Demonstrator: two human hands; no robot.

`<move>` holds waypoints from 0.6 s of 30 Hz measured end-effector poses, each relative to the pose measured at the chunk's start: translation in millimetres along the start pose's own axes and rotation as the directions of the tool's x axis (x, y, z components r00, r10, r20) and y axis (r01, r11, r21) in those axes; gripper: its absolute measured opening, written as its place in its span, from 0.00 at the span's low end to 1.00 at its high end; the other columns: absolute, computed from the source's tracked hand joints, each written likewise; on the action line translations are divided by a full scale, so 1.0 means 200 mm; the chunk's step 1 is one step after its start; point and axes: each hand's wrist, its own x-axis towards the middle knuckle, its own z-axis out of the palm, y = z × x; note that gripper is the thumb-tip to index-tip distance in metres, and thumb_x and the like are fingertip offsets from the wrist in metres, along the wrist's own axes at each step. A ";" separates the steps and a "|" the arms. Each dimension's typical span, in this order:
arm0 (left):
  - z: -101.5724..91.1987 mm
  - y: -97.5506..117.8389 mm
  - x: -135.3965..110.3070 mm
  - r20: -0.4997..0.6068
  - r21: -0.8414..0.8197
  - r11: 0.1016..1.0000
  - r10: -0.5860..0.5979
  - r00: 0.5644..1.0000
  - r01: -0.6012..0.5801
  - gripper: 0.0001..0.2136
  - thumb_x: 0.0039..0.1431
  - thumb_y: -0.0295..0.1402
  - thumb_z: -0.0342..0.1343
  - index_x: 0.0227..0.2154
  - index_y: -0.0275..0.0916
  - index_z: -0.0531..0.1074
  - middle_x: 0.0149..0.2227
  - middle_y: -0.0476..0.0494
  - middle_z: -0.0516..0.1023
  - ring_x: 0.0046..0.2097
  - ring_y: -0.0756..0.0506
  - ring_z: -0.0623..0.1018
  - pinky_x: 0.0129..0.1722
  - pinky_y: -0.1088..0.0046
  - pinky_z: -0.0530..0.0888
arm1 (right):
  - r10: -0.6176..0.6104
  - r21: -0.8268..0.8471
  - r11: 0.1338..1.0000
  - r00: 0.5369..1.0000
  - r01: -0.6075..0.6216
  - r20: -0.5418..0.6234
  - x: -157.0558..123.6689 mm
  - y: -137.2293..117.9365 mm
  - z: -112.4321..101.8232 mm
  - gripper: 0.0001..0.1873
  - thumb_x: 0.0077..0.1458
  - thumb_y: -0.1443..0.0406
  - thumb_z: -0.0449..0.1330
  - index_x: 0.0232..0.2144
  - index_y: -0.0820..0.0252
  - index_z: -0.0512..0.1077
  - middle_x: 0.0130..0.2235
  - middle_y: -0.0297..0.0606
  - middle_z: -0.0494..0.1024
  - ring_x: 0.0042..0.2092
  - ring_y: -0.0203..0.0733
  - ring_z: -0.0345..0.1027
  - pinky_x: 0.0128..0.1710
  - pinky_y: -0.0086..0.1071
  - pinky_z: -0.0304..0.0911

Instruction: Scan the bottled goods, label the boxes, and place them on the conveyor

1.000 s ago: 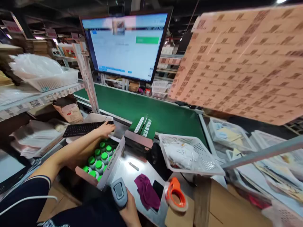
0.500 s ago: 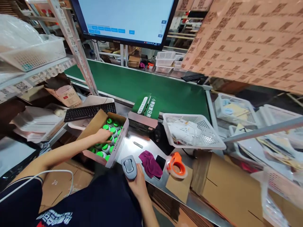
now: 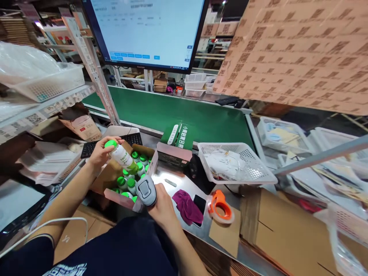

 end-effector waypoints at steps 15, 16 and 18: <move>-0.43 0.00 0.18 0.307 -0.266 0.948 -0.088 0.948 0.174 0.38 0.40 0.79 0.47 0.08 0.48 0.45 0.03 0.59 0.33 0.07 0.51 0.49 0.11 0.69 0.59 | -0.076 0.226 0.974 0.933 -0.006 0.352 0.19 -0.27 -0.13 0.21 0.49 0.63 0.68 0.46 0.59 0.72 0.43 0.38 0.77 0.43 0.43 0.71 0.44 0.36 0.70; -0.47 0.02 0.18 0.349 -0.247 0.956 -0.061 0.935 0.155 0.39 0.38 0.80 0.47 0.07 0.48 0.45 0.02 0.59 0.35 0.06 0.50 0.50 0.10 0.69 0.59 | -0.097 0.232 0.973 0.926 0.010 0.364 0.21 -0.30 -0.15 0.20 0.50 0.62 0.69 0.45 0.59 0.72 0.43 0.38 0.78 0.43 0.43 0.71 0.44 0.36 0.71; -0.51 0.05 0.15 0.409 -0.239 0.967 0.018 0.912 0.088 0.39 0.35 0.80 0.48 0.05 0.48 0.46 0.02 0.57 0.37 0.05 0.50 0.51 0.08 0.70 0.57 | -0.129 0.235 0.971 0.914 0.038 0.384 0.24 -0.34 -0.17 0.19 0.51 0.59 0.69 0.44 0.59 0.73 0.41 0.38 0.78 0.41 0.42 0.71 0.42 0.35 0.72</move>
